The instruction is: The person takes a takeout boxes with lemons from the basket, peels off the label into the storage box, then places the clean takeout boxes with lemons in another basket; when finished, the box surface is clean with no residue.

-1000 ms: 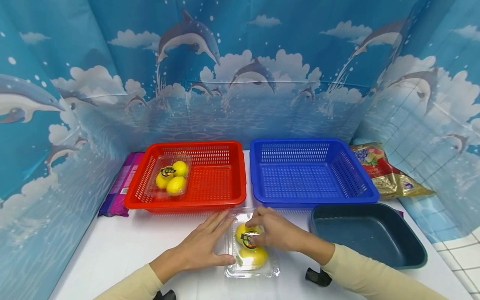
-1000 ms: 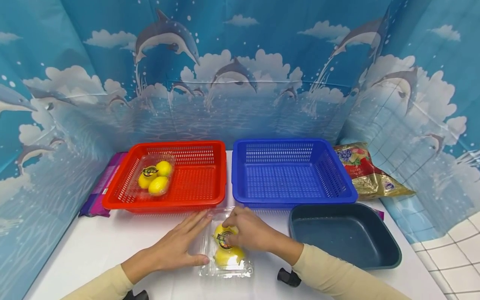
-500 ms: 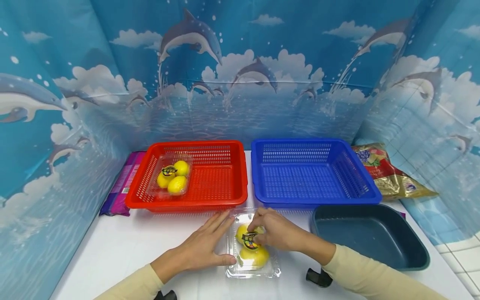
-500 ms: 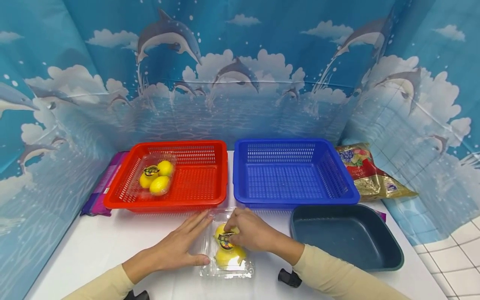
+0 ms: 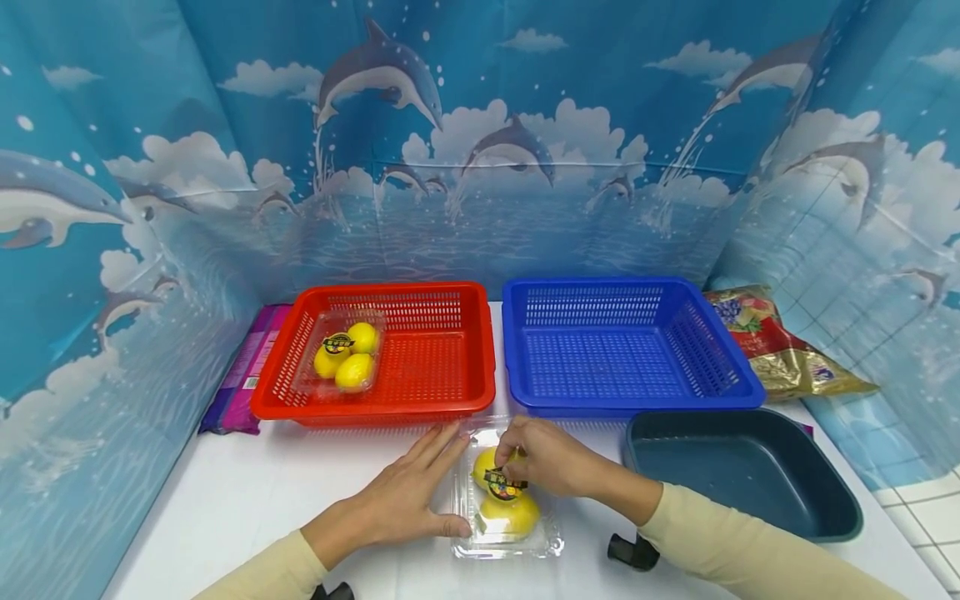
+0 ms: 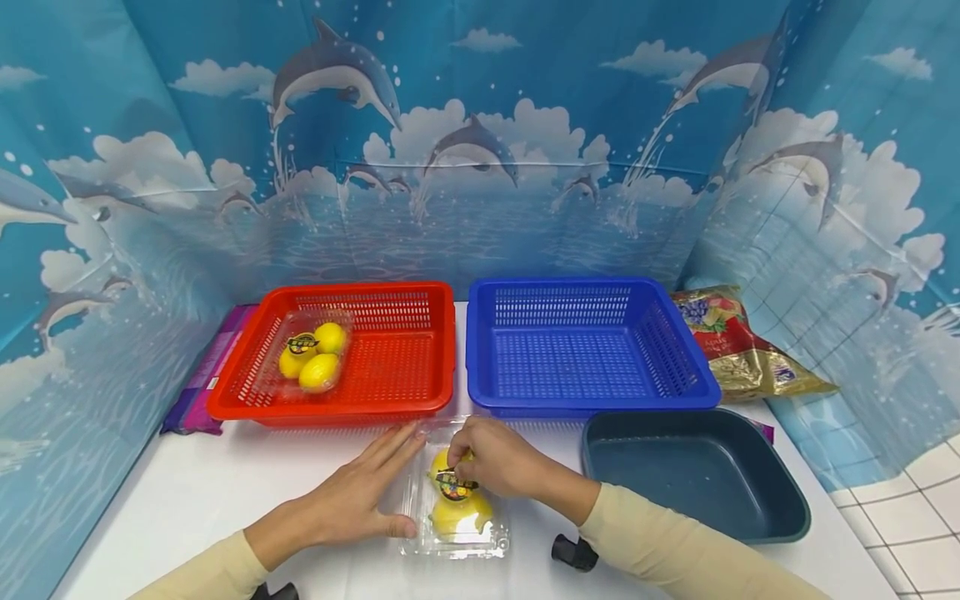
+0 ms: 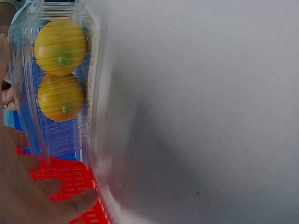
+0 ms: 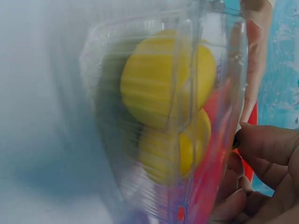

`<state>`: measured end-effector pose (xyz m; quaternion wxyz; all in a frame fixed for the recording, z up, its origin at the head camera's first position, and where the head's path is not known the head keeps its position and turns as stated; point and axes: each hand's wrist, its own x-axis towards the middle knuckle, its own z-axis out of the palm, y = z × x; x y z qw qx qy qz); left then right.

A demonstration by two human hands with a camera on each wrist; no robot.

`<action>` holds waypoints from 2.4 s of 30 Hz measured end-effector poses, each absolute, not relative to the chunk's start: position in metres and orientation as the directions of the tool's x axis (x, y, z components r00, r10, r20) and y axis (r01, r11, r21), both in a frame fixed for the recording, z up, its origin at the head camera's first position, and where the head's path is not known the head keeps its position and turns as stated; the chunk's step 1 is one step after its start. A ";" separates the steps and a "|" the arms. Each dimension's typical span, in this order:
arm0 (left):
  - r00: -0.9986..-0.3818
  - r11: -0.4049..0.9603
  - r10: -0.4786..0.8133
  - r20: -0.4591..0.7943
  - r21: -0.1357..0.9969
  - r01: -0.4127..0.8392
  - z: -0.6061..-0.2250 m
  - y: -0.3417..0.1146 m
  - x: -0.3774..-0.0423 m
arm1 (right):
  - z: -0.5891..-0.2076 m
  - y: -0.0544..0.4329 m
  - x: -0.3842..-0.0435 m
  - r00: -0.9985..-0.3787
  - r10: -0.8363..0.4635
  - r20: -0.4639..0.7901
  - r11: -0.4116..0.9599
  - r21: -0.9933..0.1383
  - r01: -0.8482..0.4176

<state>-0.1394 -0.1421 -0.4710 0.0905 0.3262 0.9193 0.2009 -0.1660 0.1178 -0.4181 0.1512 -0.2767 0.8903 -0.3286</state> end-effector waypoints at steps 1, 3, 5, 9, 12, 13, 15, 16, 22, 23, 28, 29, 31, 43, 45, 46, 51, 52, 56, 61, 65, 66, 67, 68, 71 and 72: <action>-0.770 0.706 0.637 -0.038 0.431 0.562 -0.471 -0.142 -0.139 | -0.418 0.118 -0.166 -0.803 -0.588 -0.098 0.625 -0.685 -0.374; -0.771 0.705 0.636 -0.043 0.437 0.558 -0.472 -0.142 -0.139 | -0.419 0.118 -0.168 -0.805 -0.582 -0.113 0.610 -0.716 -0.340; -0.774 0.707 0.632 -0.047 0.444 0.551 -0.472 -0.141 -0.139 | -0.419 0.119 -0.169 -0.801 -0.587 -0.115 0.587 -0.742 -0.323; -0.775 0.707 0.629 -0.049 0.451 0.545 -0.473 -0.141 -0.140 | -0.418 0.120 -0.169 -0.791 -0.600 -0.117 0.539 -0.790 -0.293; -0.775 0.706 0.630 -0.049 0.451 0.546 -0.473 -0.140 -0.139 | -0.417 0.121 -0.169 -0.791 -0.598 -0.128 0.516 -0.817 -0.257; -0.774 0.706 0.631 -0.050 0.452 0.545 -0.472 -0.140 -0.139 | -0.416 0.121 -0.168 -0.793 -0.594 -0.133 0.514 -0.822 -0.247; -0.774 0.706 0.630 -0.053 0.453 0.544 -0.472 -0.140 -0.139 | -0.416 0.121 -0.168 -0.797 -0.586 -0.144 0.512 -0.828 -0.227; -0.774 0.707 0.630 -0.055 0.453 0.543 -0.472 -0.140 -0.139 | -0.416 0.121 -0.168 -0.799 -0.583 -0.151 0.512 -0.831 -0.217; -0.772 0.704 0.634 -0.056 0.454 0.546 -0.473 -0.140 -0.139 | -0.416 0.120 -0.168 -0.803 -0.569 -0.180 0.519 -0.835 -0.181; -0.771 0.703 0.635 -0.056 0.455 0.546 -0.473 -0.140 -0.139 | -0.416 0.120 -0.168 -0.803 -0.566 -0.185 0.523 -0.834 -0.177; -0.768 0.698 0.638 -0.056 0.463 0.547 -0.473 -0.140 -0.140 | -0.416 0.119 -0.168 -0.804 -0.557 -0.208 0.539 -0.827 -0.160; -0.767 0.696 0.639 -0.055 0.465 0.547 -0.473 -0.140 -0.140 | -0.415 0.119 -0.168 -0.803 -0.557 -0.210 0.540 -0.827 -0.159; -0.766 0.694 0.640 -0.052 0.465 0.549 -0.473 -0.140 -0.140 | -0.415 0.119 -0.168 -0.802 -0.561 -0.207 0.538 -0.827 -0.163; -0.767 0.693 0.640 -0.045 0.466 0.550 -0.472 -0.142 -0.139 | -0.414 0.119 -0.168 -0.797 -0.569 -0.204 0.517 -0.843 -0.153; -0.766 0.691 0.642 -0.044 0.465 0.553 -0.472 -0.142 -0.138 | -0.414 0.120 -0.168 -0.797 -0.567 -0.210 0.516 -0.845 -0.144; -0.766 0.692 0.642 -0.044 0.464 0.553 -0.472 -0.142 -0.138 | -0.414 0.120 -0.168 -0.796 -0.567 -0.212 0.513 -0.847 -0.140; -0.764 0.693 0.643 -0.045 0.458 0.556 -0.472 -0.141 -0.138 | -0.414 0.121 -0.168 -0.792 -0.573 -0.213 0.503 -0.853 -0.135; -0.765 0.695 0.642 -0.047 0.458 0.555 -0.472 -0.141 -0.138 | -0.414 0.121 -0.169 -0.790 -0.574 -0.213 0.499 -0.856 -0.132; -0.766 0.698 0.640 -0.054 0.459 0.550 -0.472 -0.142 -0.138 | -0.413 0.121 -0.169 -0.787 -0.578 -0.215 0.490 -0.863 -0.124; -0.767 0.697 0.639 -0.053 0.461 0.549 -0.472 -0.142 -0.138 | -0.413 0.121 -0.169 -0.785 -0.583 -0.209 0.476 -0.871 -0.121; -0.766 0.698 0.641 -0.050 0.451 0.555 -0.474 -0.142 -0.138 | -0.413 0.122 -0.169 -0.781 -0.583 -0.223 0.469 -0.878 -0.100; -0.765 0.699 0.642 -0.051 0.449 0.557 -0.474 -0.142 -0.138 | -0.413 0.122 -0.168 -0.780 -0.584 -0.224 0.465 -0.880 -0.095; -0.764 0.699 0.643 -0.051 0.448 0.558 -0.474 -0.142 -0.137 | -0.413 0.122 -0.169 -0.780 -0.584 -0.225 0.464 -0.881 -0.093; -0.764 0.699 0.643 -0.051 0.448 0.558 -0.474 -0.142 -0.138 | -0.413 0.122 -0.169 -0.780 -0.585 -0.223 0.462 -0.882 -0.094; -0.764 0.697 0.644 -0.050 0.450 0.558 -0.473 -0.141 -0.138 | -0.413 0.122 -0.169 -0.781 -0.587 -0.215 0.455 -0.885 -0.098; -0.764 0.697 0.643 -0.051 0.452 0.556 -0.473 -0.141 -0.138 | -0.412 0.122 -0.169 -0.779 -0.589 -0.214 0.453 -0.886 -0.100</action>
